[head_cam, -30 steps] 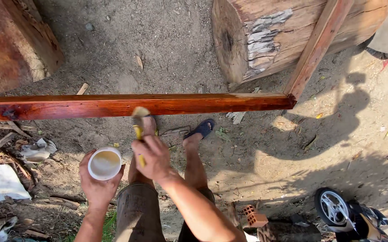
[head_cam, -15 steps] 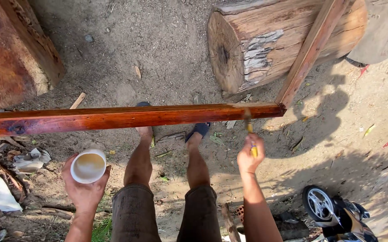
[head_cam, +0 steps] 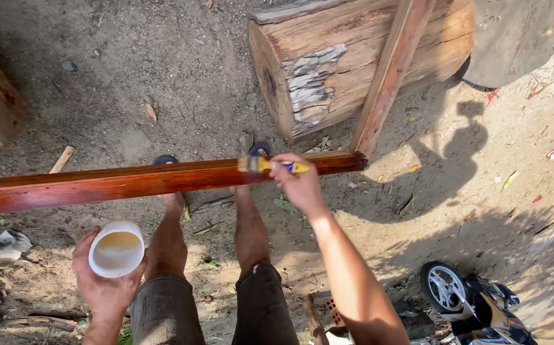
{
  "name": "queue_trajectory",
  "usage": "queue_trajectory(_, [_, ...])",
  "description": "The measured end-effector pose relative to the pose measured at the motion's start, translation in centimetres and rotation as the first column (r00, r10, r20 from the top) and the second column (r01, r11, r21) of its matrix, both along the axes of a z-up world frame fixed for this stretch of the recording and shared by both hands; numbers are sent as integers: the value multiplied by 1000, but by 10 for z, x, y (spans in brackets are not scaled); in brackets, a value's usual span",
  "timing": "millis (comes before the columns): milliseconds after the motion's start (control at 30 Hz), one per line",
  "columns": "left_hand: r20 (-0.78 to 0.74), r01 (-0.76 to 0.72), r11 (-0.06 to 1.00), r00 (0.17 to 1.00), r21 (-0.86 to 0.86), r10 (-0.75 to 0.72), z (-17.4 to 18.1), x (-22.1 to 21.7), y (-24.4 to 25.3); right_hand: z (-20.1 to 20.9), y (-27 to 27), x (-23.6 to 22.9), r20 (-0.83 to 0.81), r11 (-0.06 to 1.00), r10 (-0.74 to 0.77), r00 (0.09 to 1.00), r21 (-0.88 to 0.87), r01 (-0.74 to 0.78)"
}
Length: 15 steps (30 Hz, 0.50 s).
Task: The person holds a white cup of wood stain in one hand and a brush in the other, brushing the stain onto the rails of a large wooden frame resting on logs. They work around the frame, dipping the brush back into the cup as they coat the bare wood surfaces.
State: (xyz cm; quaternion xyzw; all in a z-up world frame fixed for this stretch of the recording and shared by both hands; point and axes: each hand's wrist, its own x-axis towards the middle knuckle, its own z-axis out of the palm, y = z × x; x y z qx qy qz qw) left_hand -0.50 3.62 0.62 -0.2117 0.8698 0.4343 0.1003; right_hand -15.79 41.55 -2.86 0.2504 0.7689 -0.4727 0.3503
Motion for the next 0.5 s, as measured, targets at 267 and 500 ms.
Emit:
queue_trajectory(267, [12, 54, 997, 999, -50, -53, 5, 2, 86, 28, 174, -50, 153, 899, -12, 988, 434, -56])
queue_trajectory(500, [192, 267, 961, 949, -68, -250, 16, -51, 166, 131, 151, -20, -253, 986, 169, 953, 42, -164])
